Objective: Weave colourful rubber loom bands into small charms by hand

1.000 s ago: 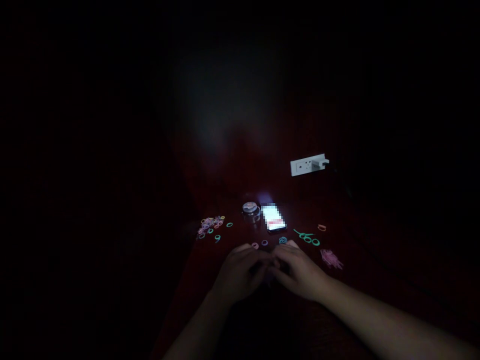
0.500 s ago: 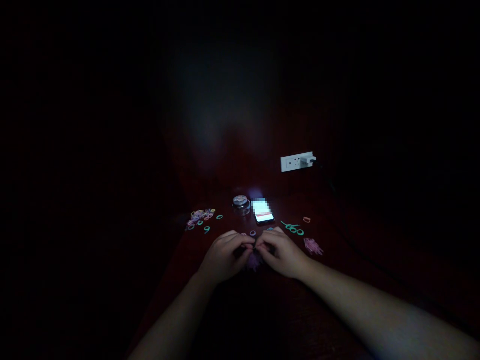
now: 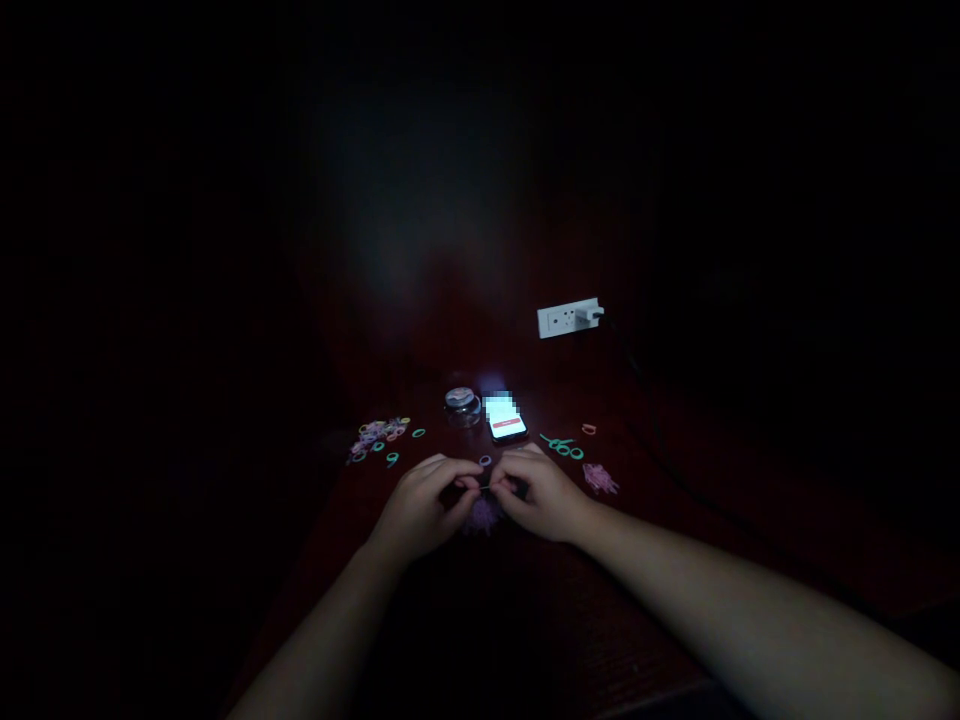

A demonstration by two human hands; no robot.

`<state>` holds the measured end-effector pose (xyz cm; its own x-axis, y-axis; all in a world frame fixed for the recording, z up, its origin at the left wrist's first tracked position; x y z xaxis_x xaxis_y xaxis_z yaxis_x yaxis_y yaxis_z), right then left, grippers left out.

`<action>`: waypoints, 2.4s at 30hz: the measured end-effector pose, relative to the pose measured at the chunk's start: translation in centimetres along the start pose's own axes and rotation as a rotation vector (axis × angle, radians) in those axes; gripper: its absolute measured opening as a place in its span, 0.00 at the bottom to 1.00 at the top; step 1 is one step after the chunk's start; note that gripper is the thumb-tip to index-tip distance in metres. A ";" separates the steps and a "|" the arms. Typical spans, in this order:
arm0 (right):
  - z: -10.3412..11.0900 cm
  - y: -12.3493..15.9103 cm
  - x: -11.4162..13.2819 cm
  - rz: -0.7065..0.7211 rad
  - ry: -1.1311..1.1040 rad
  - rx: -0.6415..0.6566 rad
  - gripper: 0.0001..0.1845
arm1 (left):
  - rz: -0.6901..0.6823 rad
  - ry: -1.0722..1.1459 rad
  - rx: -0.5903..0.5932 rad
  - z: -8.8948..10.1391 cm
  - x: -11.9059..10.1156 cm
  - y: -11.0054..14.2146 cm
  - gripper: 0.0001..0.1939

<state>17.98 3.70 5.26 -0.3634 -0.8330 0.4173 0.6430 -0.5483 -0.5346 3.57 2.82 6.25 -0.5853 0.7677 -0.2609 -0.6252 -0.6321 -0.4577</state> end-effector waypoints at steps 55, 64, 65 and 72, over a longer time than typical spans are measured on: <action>0.6 0.3 -0.6 -0.004 -0.047 -0.055 0.06 | -0.060 0.000 -0.087 0.7 -1.2 -0.2 0.15; 0.6 0.3 -0.5 0.000 -0.041 -0.044 0.06 | -0.046 -0.017 -0.086 0.6 -1.0 -0.3 0.13; 0.6 0.3 -0.5 -0.003 -0.042 -0.046 0.05 | -0.044 -0.017 -0.086 0.6 -1.0 -0.3 0.13; 0.3 0.6 -0.8 -0.024 -0.117 -0.045 0.06 | -0.036 0.002 -0.077 0.6 -1.1 -0.2 0.15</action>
<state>18.81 4.08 4.83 -0.2954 -0.8066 0.5120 0.6033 -0.5730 -0.5547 4.04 2.08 7.16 -0.5622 0.7899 -0.2449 -0.6043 -0.5945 -0.5305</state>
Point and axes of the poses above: each hand's wrist, its own y-axis away from the middle knuckle, its own z-axis out of the back of the hand, x = y × z, the point moved 7 cm from there along -y, towards the middle knuckle, and after that the axes turned 13 degrees about x, right-handed, at the moved point
